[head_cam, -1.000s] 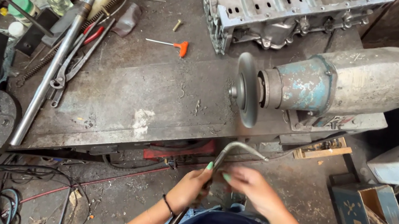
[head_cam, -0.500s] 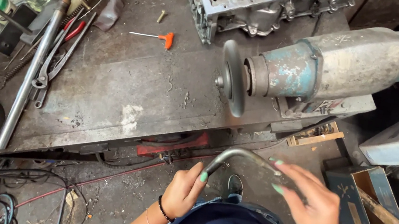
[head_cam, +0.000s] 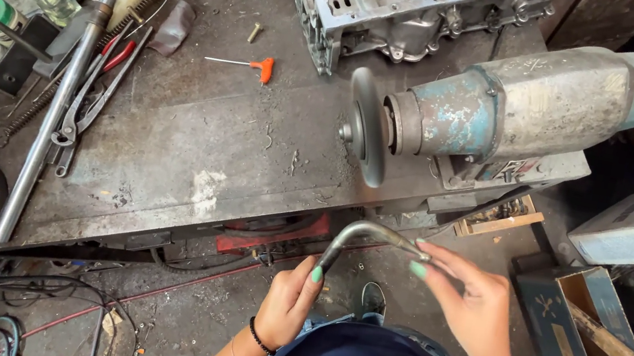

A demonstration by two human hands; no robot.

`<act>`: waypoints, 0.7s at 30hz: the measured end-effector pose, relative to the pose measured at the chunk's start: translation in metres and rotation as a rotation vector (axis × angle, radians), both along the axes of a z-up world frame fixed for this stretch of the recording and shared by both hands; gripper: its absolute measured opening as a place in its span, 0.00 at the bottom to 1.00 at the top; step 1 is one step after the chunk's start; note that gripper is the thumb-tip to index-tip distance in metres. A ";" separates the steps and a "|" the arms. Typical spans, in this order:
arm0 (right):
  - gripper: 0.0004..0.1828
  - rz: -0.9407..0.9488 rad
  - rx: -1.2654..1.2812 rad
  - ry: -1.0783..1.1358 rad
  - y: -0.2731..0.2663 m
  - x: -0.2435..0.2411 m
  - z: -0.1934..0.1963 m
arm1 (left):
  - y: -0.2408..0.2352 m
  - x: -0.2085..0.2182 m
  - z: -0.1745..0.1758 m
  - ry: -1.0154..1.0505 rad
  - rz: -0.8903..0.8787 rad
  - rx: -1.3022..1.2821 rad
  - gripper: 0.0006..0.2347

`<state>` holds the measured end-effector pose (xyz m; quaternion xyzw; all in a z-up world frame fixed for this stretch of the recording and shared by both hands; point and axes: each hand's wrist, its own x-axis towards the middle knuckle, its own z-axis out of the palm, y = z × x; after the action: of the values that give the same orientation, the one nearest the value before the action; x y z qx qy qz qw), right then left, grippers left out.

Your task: Polishing a bent metal rod using a bench grinder

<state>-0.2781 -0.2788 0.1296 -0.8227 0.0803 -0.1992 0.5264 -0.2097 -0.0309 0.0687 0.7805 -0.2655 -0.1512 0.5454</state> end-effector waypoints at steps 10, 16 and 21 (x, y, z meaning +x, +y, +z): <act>0.16 0.063 0.010 0.005 0.007 0.023 -0.033 | 0.008 -0.010 -0.030 0.093 0.110 -0.010 0.17; 0.09 0.080 -0.173 0.038 -0.007 0.048 -0.095 | -0.001 -0.005 -0.048 0.319 0.237 0.235 0.14; 0.10 0.198 -0.453 -0.077 -0.009 0.075 -0.107 | -0.005 0.001 -0.057 0.919 0.428 -0.072 0.16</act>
<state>-0.2029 -0.2882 0.0227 -0.9153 -0.0673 -0.1908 0.3482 -0.2082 -0.0359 0.0114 0.6509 0.1628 -0.3548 0.6511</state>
